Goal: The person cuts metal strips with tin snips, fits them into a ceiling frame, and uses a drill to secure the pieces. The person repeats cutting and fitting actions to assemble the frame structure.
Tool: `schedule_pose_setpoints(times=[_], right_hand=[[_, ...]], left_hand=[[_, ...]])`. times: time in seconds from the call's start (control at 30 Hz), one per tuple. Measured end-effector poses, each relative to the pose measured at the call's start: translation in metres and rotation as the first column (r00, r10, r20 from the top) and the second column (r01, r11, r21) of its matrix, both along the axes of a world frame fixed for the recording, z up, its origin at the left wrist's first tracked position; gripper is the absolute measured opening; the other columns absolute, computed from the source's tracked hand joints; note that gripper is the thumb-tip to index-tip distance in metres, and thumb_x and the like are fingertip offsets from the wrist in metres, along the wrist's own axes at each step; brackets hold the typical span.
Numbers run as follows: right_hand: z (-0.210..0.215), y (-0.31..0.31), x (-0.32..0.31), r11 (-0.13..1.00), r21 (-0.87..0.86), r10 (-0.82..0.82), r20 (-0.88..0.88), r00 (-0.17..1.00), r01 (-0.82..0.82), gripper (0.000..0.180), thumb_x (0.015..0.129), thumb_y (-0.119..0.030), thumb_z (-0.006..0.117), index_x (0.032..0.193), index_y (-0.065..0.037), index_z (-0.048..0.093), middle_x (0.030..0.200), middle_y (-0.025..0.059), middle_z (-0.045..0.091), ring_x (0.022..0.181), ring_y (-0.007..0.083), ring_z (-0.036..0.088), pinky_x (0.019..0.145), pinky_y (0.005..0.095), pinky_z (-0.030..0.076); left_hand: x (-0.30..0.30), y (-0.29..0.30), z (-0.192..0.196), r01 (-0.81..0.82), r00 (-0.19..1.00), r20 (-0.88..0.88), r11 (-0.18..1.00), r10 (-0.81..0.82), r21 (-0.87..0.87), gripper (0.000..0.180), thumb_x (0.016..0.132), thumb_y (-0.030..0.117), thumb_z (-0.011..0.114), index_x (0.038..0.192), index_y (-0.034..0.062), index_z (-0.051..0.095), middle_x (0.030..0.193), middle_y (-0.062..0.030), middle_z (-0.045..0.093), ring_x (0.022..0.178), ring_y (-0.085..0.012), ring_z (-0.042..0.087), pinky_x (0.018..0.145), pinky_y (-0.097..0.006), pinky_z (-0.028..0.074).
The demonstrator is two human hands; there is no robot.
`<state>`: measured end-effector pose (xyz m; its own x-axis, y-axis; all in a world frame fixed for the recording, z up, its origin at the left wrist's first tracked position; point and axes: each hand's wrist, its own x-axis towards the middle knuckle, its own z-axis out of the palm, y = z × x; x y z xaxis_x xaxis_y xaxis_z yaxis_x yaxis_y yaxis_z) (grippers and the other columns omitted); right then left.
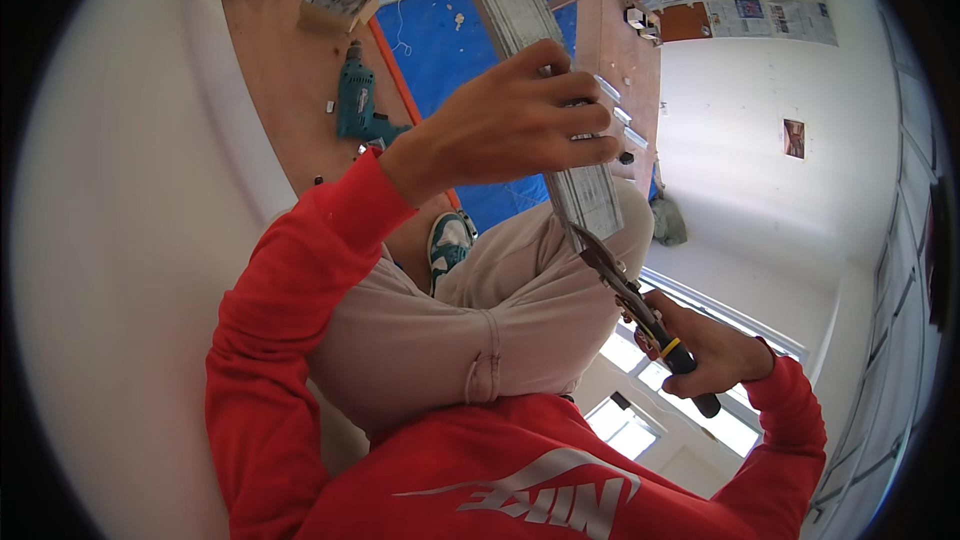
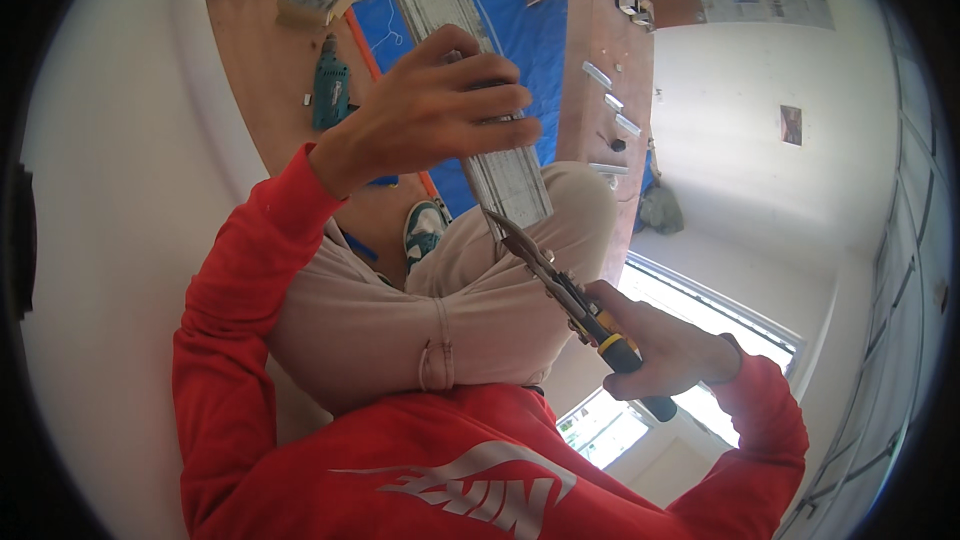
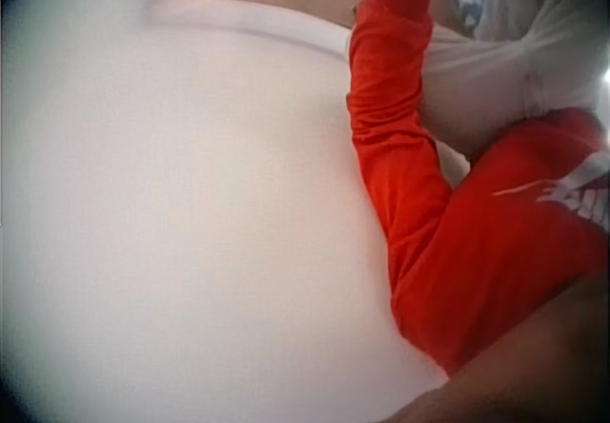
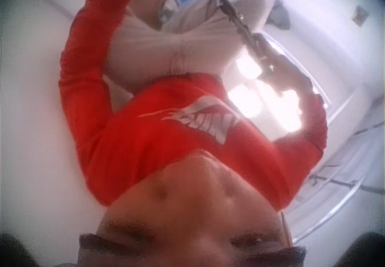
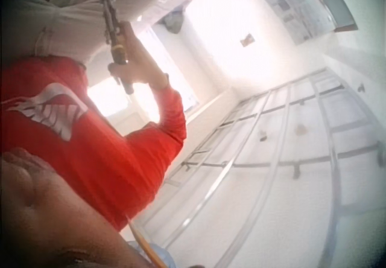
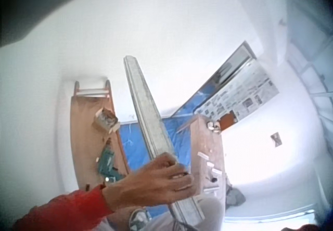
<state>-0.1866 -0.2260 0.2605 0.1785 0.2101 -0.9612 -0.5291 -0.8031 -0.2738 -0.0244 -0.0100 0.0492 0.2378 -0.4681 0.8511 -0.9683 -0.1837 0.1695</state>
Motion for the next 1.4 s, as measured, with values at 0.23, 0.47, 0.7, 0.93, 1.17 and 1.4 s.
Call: schedule_pose_setpoints(times=[0.23, 0.47, 0.7, 0.93, 1.17, 1.4], right_hand=[[-0.018, -0.007, -0.013, 0.979, 0.146, -0.151, 0.044, 0.988, 0.143, 0.078, 0.072, -0.018, 0.075, 0.138, 0.0, 0.038, 0.102, 0.0122, 0.06, 0.093, 0.0264, 0.06, 0.086, 0.039, 0.05], [-0.028, -0.004, -0.014, 0.945, 0.185, -0.27, -0.022, 0.963, 0.27, 0.066, 0.072, -0.014, 0.073, 0.131, -0.001, 0.046, 0.095, 0.0051, 0.058, 0.087, 0.015, 0.057, 0.08, 0.0316, 0.049], [-0.026, -0.01, -0.012, 0.979, 0.1, -0.18, 0.026, 0.983, 0.177, 0.066, 0.071, -0.015, 0.073, 0.131, -0.001, 0.049, 0.09, 0.0035, 0.058, 0.082, 0.0148, 0.059, 0.077, 0.0314, 0.051], [-0.033, -0.016, -0.008, 0.973, 0.103, -0.2, -0.079, 0.977, 0.207, 0.076, 0.07, -0.014, 0.074, 0.14, -0.002, 0.045, 0.096, 0.004, 0.058, 0.087, 0.015, 0.057, 0.08, 0.0312, 0.051], [-0.024, -0.017, 0.01, 0.972, 0.159, -0.154, -0.109, 0.982, 0.17, 0.083, 0.069, -0.013, 0.074, 0.144, -0.004, 0.041, 0.108, 0.0065, 0.055, 0.091, 0.0148, 0.056, 0.085, 0.0315, 0.051], [-0.022, -0.001, -0.001, 0.961, 0.038, -0.274, -0.04, 0.961, 0.276, 0.069, 0.07, -0.01, 0.071, 0.135, -0.003, 0.048, 0.098, 0.0044, 0.056, 0.088, 0.0137, 0.058, 0.081, 0.0305, 0.051]], left_hand=[[0.001, -0.002, -0.006, -0.015, 1.0, -0.002, 1.0, 0.015, 0.005, 0.025, 0.079, 0.019, 0.073, 0.103, 0.0252, 0.07, 0.1, 0.0076, 0.063, 0.106, -0.0127, 0.062, 0.091, -0.034, 0.047], [-0.002, -0.003, -0.012, 0.007, 1.0, -0.025, 0.999, -0.006, 0.041, 0.025, 0.08, 0.019, 0.073, 0.105, 0.0246, 0.071, 0.097, 0.0068, 0.062, 0.106, -0.0124, 0.061, 0.092, -0.033, 0.047], [-0.007, -0.004, -0.014, 0.029, 0.999, -0.048, 0.995, -0.025, 0.093, 0.024, 0.084, 0.019, 0.071, 0.106, 0.0245, 0.07, 0.096, 0.0065, 0.062, 0.106, -0.0126, 0.06, 0.093, -0.033, 0.047], [-0.004, -0.007, -0.014, -0.008, 1.0, -0.026, 0.996, 0.01, 0.086, 0.023, 0.083, 0.02, 0.071, 0.106, 0.0256, 0.069, 0.096, 0.0074, 0.062, 0.106, -0.012, 0.06, 0.093, -0.033, 0.047], [-0.004, -0.004, -0.011, -0.03, 0.999, -0.031, 0.996, 0.033, 0.085, 0.023, 0.083, 0.019, 0.071, 0.105, 0.0258, 0.069, 0.098, 0.0074, 0.062, 0.105, -0.0121, 0.061, 0.093, -0.034, 0.047], [0.002, -0.001, -0.01, -0.024, 0.995, -0.099, 0.997, 0.031, 0.071, 0.018, 0.083, 0.017, 0.071, 0.099, 0.0236, 0.071, 0.096, 0.0059, 0.063, 0.106, -0.0133, 0.063, 0.102, -0.038, 0.048]])
